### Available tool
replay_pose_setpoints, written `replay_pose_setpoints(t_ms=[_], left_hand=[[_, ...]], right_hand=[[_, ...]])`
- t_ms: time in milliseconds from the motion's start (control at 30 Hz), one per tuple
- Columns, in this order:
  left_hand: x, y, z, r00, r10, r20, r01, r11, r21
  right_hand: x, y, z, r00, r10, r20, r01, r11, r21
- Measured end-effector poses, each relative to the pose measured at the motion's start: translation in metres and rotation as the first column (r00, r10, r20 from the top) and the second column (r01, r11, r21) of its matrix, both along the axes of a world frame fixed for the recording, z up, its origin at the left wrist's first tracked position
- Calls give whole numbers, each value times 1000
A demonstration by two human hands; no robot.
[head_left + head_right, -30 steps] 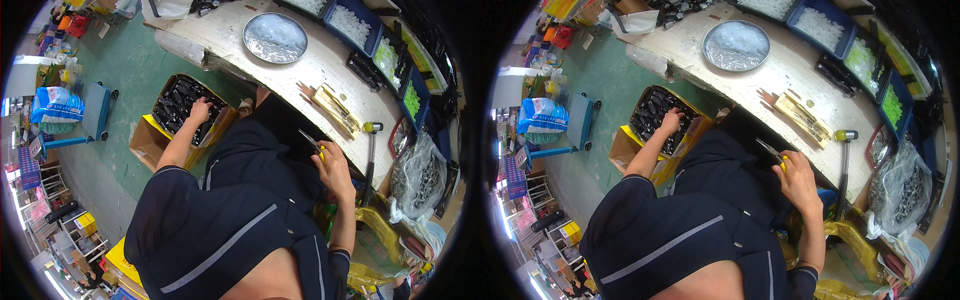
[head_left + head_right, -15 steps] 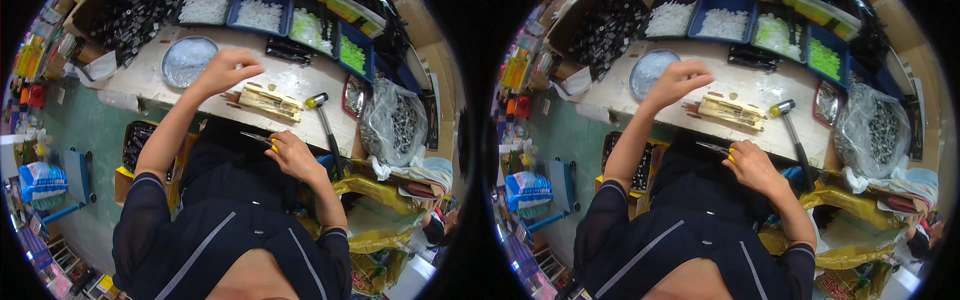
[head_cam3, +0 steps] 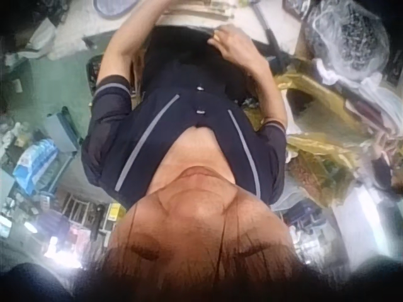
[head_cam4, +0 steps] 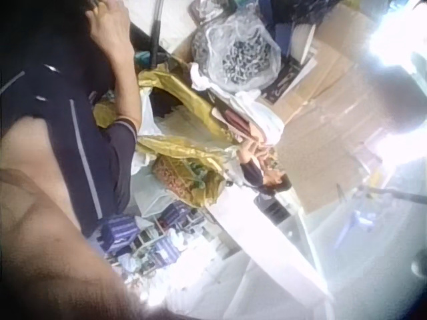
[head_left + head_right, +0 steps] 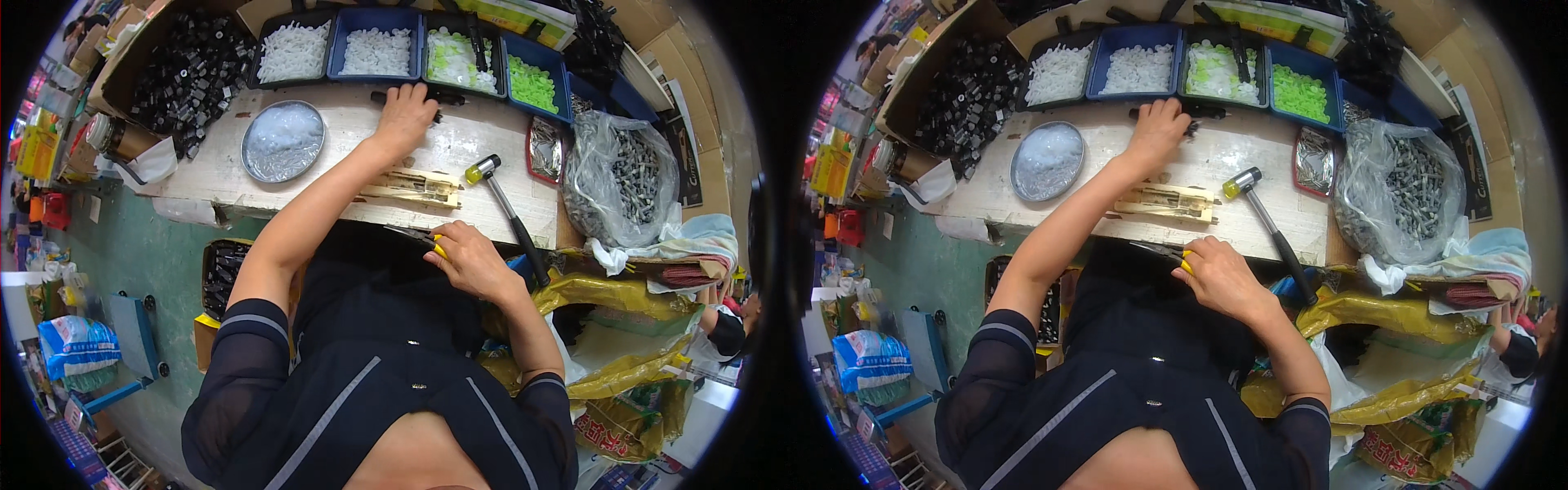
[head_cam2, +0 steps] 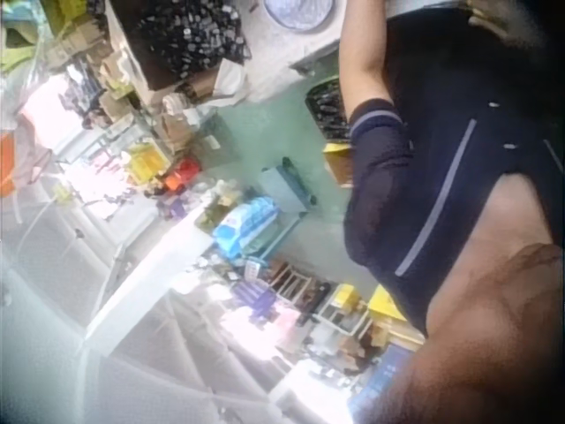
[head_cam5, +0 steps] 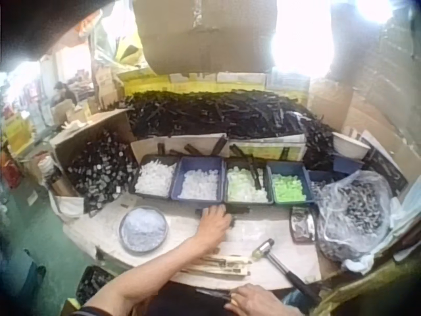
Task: Assembling small plastic parts using pliers and a hammer on a factory workbench.
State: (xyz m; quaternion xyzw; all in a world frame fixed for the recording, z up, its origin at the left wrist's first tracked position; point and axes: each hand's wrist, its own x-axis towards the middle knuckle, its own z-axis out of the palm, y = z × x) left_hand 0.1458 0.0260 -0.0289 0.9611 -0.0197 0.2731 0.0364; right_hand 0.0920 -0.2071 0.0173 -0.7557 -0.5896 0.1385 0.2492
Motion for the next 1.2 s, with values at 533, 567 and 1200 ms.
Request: replay_pose_setpoints(t_ms=[533,567,1200], left_hand=[[-147,-17,53,982,-163,90,93,13,-996],[-149,-18,52,983,-163,89,100,64,-993],[-166,-3,39,821,-519,239,-225,-678,-700]], right_hand=[[8,39,24,985,-151,-85,164,971,173],[7,41,24,985,-150,-84,162,972,170],[-1,36,30,999,9,-38,-9,1000,9]])
